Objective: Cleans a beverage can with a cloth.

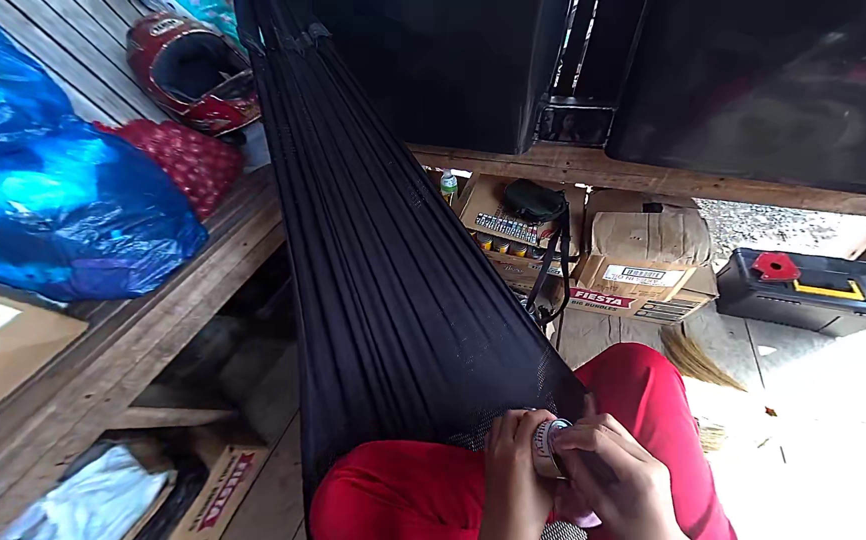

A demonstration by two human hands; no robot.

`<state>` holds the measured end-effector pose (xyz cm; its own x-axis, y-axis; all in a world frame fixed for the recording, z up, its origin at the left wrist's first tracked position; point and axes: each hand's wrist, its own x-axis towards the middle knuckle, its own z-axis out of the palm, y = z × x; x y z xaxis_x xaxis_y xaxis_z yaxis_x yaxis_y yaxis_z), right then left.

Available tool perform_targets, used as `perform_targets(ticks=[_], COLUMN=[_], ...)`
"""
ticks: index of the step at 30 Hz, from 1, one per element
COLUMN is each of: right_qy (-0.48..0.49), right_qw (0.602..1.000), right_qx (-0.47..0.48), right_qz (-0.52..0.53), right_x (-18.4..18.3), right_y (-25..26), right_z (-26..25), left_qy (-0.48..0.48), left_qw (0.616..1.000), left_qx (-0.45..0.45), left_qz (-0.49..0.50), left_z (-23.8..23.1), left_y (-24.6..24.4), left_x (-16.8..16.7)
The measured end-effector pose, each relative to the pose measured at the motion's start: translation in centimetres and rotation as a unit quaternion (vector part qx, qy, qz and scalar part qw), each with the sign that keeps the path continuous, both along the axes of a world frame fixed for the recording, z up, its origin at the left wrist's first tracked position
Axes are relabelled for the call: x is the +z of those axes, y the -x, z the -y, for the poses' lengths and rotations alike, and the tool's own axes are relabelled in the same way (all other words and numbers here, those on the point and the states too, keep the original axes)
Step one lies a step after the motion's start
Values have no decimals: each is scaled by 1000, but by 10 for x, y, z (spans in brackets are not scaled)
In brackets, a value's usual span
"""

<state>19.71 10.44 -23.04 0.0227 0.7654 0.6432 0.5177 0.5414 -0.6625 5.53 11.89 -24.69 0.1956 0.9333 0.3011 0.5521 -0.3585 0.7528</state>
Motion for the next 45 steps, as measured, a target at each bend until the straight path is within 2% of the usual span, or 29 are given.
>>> perform_targets(ticks=[5, 11, 15, 20, 25, 29, 37, 41, 45], right_qy=[38, 40, 39, 81, 117, 117, 95, 99, 112], right_qw=[999, 998, 997, 987, 979, 989, 989, 994, 992], right_qx=[14, 53, 48, 65, 28, 2, 107, 44, -1], right_qz=[-27, -20, -53, -126, -163, -94, -28, 18, 51], right_x=[-5, -24, -26, -16, -4, -2, -10, 6, 25], right_y=[14, 75, 125, 174, 197, 188, 102, 57, 23], right_z=[16, 42, 50, 49, 47, 41, 31, 18, 10], left_qy=[-32, -31, -18, -21, -19, 9, -1, 22, -18], left_qw=[999, 998, 997, 993, 993, 994, 998, 1000, 999], left_qx=[16, 12, 11, 16, 24, 34, 44, 20, 15], left_qz=[-8, -54, -72, -112, -115, -103, -53, -5, 22], left_z=[-2, 8, 25, 38, 41, 34, 15, 8, -1], left_y=[14, 85, 133, 181, 200, 189, 116, 60, 20], left_x=[1, -10, -7, 7, 12, 10, -9, -5, -6])
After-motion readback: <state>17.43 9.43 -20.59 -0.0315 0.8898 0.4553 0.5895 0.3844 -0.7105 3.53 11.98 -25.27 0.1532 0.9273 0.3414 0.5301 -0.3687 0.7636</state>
